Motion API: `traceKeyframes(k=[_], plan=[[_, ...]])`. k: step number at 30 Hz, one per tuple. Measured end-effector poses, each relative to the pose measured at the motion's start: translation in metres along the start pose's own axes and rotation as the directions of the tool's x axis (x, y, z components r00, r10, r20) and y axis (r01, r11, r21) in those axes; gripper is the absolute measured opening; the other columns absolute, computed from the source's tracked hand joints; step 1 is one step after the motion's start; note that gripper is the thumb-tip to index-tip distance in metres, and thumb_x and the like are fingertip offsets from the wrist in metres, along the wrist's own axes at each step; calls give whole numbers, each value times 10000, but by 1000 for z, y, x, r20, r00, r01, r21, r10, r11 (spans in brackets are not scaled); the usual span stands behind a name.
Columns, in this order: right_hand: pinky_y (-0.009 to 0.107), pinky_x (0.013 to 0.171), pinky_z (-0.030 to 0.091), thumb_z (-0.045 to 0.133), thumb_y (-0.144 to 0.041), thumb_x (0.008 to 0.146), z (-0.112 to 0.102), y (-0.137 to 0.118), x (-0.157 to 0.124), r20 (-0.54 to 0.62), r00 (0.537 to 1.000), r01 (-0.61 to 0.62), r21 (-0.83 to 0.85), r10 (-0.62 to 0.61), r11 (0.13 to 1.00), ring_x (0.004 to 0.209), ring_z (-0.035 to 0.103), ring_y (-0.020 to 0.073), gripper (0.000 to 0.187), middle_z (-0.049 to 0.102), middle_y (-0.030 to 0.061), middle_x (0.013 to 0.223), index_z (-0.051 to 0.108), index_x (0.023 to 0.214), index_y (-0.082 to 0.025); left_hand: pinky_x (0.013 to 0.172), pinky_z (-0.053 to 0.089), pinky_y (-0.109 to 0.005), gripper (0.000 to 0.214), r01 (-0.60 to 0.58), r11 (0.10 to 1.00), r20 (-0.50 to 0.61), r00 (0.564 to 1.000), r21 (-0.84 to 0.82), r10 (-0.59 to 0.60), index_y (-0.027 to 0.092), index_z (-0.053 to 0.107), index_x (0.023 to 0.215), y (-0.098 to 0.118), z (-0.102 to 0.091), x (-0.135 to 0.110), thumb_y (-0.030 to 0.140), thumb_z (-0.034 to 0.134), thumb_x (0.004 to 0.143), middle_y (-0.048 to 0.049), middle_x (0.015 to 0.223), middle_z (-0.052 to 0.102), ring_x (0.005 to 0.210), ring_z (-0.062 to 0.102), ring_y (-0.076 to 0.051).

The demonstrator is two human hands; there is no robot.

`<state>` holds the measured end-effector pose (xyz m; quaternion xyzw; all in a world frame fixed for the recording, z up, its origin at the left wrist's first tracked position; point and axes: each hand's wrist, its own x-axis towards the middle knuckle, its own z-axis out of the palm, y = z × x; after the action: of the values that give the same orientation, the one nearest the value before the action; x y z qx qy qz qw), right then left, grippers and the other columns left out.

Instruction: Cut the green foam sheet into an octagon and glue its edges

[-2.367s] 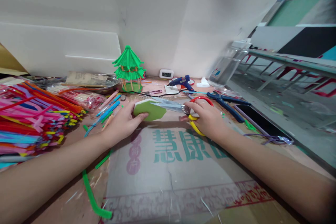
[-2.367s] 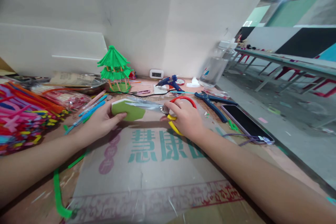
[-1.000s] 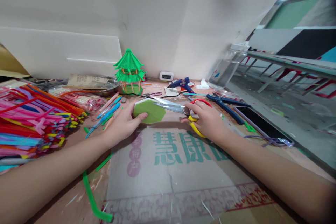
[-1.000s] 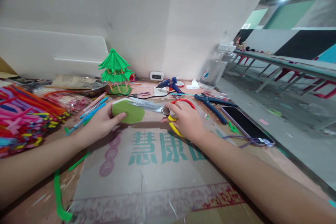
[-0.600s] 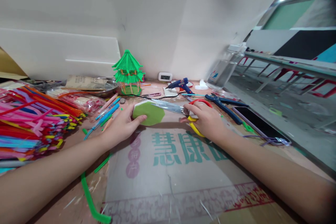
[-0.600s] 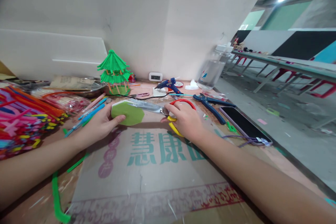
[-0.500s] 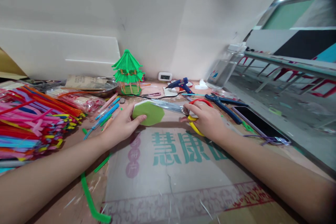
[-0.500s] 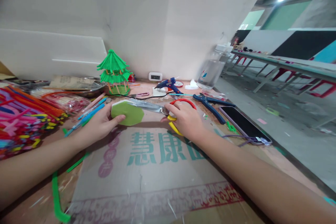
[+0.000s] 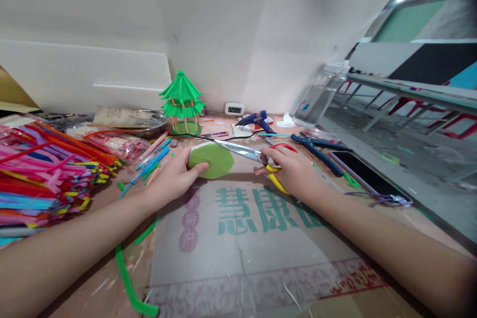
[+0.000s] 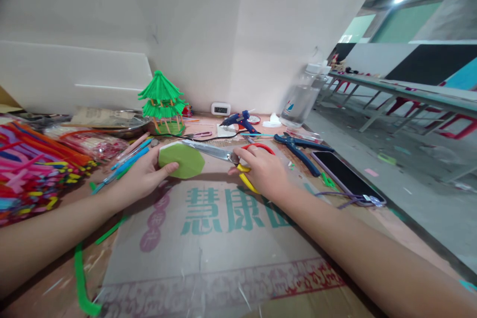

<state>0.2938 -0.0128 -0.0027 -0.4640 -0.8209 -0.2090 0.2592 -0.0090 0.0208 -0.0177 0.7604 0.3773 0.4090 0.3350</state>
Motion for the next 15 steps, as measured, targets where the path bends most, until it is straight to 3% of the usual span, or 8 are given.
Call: traceKeyframes(k=[5, 15], plan=[[294, 648, 403, 634, -447, 891, 2, 3, 1, 26, 997, -78, 117, 76, 990, 748, 583, 193, 303, 640, 55, 878, 623, 1065, -198, 998, 493, -433, 431, 13, 999, -18, 1000, -33, -14, 170, 554, 1260, -1, 0, 1, 399, 605, 898, -100, 1241, 646, 1132, 619, -261], [296, 712, 430, 674, -385, 868, -1, 0, 3, 46, 998, -38, 122, 32, 992, 797, 583, 195, 208, 647, 47, 902, 616, 970, -213, 967, 499, -416, 374, -43, 997, -48, 998, 60, 46, 201, 564, 1228, -4, -3, 2, 401, 588, 913, -77, 1203, 659, 1115, 619, -263]])
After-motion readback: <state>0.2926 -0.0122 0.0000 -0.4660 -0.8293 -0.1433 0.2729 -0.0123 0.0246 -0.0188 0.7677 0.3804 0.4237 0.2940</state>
